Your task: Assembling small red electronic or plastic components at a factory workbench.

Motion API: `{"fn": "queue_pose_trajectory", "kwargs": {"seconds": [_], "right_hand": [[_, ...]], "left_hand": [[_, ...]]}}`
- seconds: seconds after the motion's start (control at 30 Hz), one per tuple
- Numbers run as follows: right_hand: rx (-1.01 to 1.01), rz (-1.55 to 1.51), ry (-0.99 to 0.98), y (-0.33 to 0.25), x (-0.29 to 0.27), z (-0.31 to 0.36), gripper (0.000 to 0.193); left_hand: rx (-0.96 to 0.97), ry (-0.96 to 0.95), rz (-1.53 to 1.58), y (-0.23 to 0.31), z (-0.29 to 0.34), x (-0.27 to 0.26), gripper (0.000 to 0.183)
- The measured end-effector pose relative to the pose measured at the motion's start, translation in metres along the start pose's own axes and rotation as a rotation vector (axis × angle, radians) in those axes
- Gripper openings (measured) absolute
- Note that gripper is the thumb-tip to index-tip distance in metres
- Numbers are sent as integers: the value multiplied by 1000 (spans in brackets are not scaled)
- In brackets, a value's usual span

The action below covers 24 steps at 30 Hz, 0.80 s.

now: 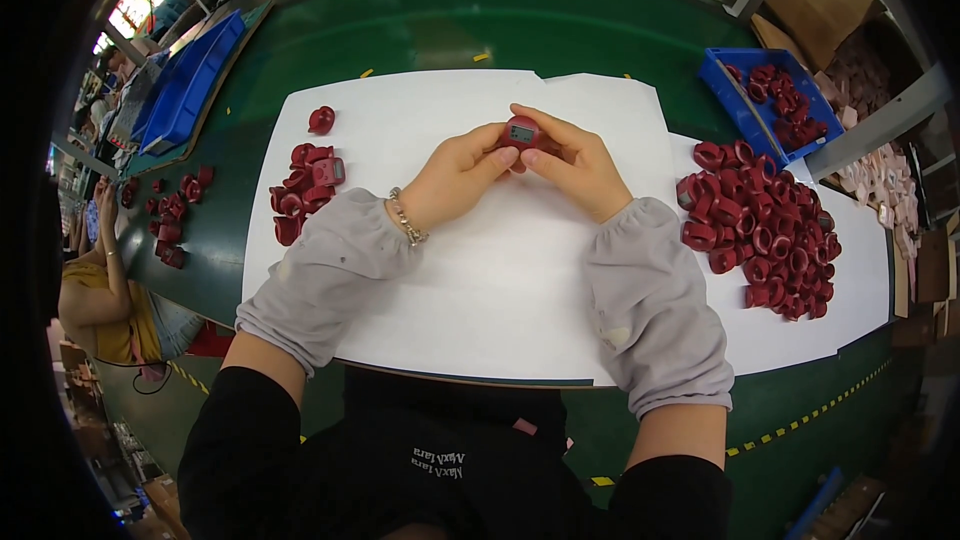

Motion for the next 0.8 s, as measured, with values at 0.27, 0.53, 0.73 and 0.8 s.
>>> {"fn": "queue_pose_trajectory", "kwargs": {"seconds": [0.27, 0.53, 0.73, 0.8], "right_hand": [[24, 4, -5, 5, -1, 0, 51], [16, 40, -17, 7, -4, 0, 50], [-4, 86, -32, 9, -1, -2, 49], [-5, 109, 5, 9, -2, -2, 46]], "left_hand": [[32, 125, 291, -12, 5, 4, 31], [-41, -11, 168, -14, -1, 0, 31], [-12, -34, 200, -16, -1, -1, 32], [-21, -35, 188, -16, 0, -2, 32]]}}
Point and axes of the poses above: each hand's wrist, its own z-axis away from the middle knuckle, its own x-axis out of the palm, y = z × x, the point moved 8 cm from there along -z, towards the middle knuckle, and after that the axes turned 7 degrees about -y, right-handed, at the moved point
